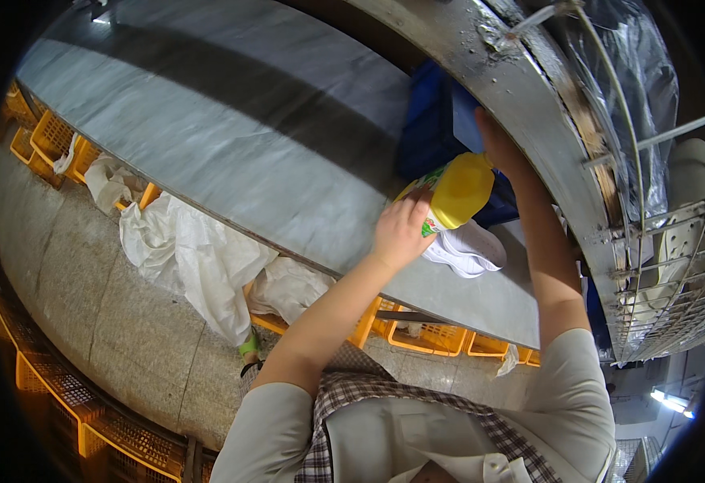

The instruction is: The person repeatedly picks up white cloth items from yellow plastic baskets, unfolds them, and folds them by hand. The person then walks to a shelf, picks up a yellow detergent bottle, and places it on a metal table before returning to fold more cloth items.

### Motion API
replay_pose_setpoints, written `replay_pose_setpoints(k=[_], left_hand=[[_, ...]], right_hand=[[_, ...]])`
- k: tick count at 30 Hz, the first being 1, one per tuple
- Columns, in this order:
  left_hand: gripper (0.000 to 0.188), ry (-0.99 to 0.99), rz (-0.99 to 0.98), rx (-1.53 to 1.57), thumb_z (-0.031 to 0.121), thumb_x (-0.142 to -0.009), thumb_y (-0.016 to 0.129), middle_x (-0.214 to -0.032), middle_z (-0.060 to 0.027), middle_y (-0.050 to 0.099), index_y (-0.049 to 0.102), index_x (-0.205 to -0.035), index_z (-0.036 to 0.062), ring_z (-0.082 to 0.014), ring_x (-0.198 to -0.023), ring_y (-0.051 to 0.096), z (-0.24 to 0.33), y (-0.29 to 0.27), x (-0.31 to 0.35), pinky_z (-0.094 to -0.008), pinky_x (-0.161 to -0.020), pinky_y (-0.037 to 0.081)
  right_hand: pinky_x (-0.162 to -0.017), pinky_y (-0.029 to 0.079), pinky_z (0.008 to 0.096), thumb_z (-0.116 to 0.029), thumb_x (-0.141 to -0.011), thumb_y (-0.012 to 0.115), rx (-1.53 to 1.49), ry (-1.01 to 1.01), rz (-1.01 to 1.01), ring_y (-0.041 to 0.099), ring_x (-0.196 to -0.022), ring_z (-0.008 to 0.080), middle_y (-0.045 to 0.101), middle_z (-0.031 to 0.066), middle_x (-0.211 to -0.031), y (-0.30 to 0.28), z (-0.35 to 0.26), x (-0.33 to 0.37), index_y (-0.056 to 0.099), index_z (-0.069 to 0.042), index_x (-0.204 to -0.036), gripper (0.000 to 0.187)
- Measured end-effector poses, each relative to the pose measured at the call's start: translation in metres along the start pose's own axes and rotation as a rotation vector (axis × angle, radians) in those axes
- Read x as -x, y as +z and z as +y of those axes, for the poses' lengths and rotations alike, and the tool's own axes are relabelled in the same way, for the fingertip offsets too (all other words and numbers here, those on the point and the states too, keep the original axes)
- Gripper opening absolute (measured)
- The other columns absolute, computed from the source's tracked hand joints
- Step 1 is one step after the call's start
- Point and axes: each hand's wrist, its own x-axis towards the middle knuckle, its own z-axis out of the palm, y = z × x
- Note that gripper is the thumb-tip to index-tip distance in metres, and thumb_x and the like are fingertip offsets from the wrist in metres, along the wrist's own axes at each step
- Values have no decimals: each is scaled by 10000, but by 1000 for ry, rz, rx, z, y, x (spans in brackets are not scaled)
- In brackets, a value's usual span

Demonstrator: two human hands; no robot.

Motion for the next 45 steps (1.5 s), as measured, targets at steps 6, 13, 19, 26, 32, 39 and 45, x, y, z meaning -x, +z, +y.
replay_pose_setpoints(k=[6,13,19,26,32,39,45], left_hand=[[770,0,-14,-1,210,-572,776,-919,-130,536,416,-1240,79,-330,-799,568,-4,4,0,-415,-676,481],[758,-27,-59,-49,233,-588,774,-949,-117,535,431,-1247,79,-317,-818,565,-4,7,7,-415,-694,478],[790,-3,-4,-18,228,-582,780,-948,-130,538,425,-1271,77,-331,-823,571,-2,5,2,-413,-699,482],[799,36,-8,-44,210,-566,788,-989,-143,550,427,-1264,61,-344,-852,576,-4,8,6,-414,-718,485],[739,-11,-8,-41,214,-558,787,-933,-143,536,450,-1196,56,-342,-801,564,0,5,5,-420,-668,475],[738,-8,-26,-50,206,-564,782,-934,-146,534,436,-1198,52,-340,-817,562,-6,11,8,-423,-670,473],[757,-8,-20,-48,209,-582,781,-936,-150,526,410,-1222,51,-351,-821,556,2,5,7,-425,-686,469]], right_hand=[[-1047,316,364,-455,-960,388,-213,666,122,477,-1199,339,512,195,-1298,9,-15,-40,529,-48,-1240,513],[-1058,311,357,-470,-968,352,128,-37,-47,478,-1205,338,497,192,-1319,10,-1,-5,519,-41,-1262,546],[-1074,291,357,-506,-940,416,-15,158,-68,449,-1238,341,474,176,-1353,2,18,-8,507,-68,-1292,569],[-1087,273,358,-515,-941,409,247,35,-84,411,-1272,319,435,135,-1399,32,42,-6,474,-112,-1337,569],[-1068,302,372,-490,-952,396,283,49,-167,448,-1232,324,481,136,-1352,-16,-9,-1,501,-109,-1305,530],[-1029,346,389,-476,-954,399,104,43,12,496,-1167,341,545,151,-1265,1,-3,-7,543,-89,-1236,500],[-1026,343,375,-451,-951,434,185,-97,46,491,-1177,324,547,153,-1258,13,5,0,543,-55,-1222,491]])
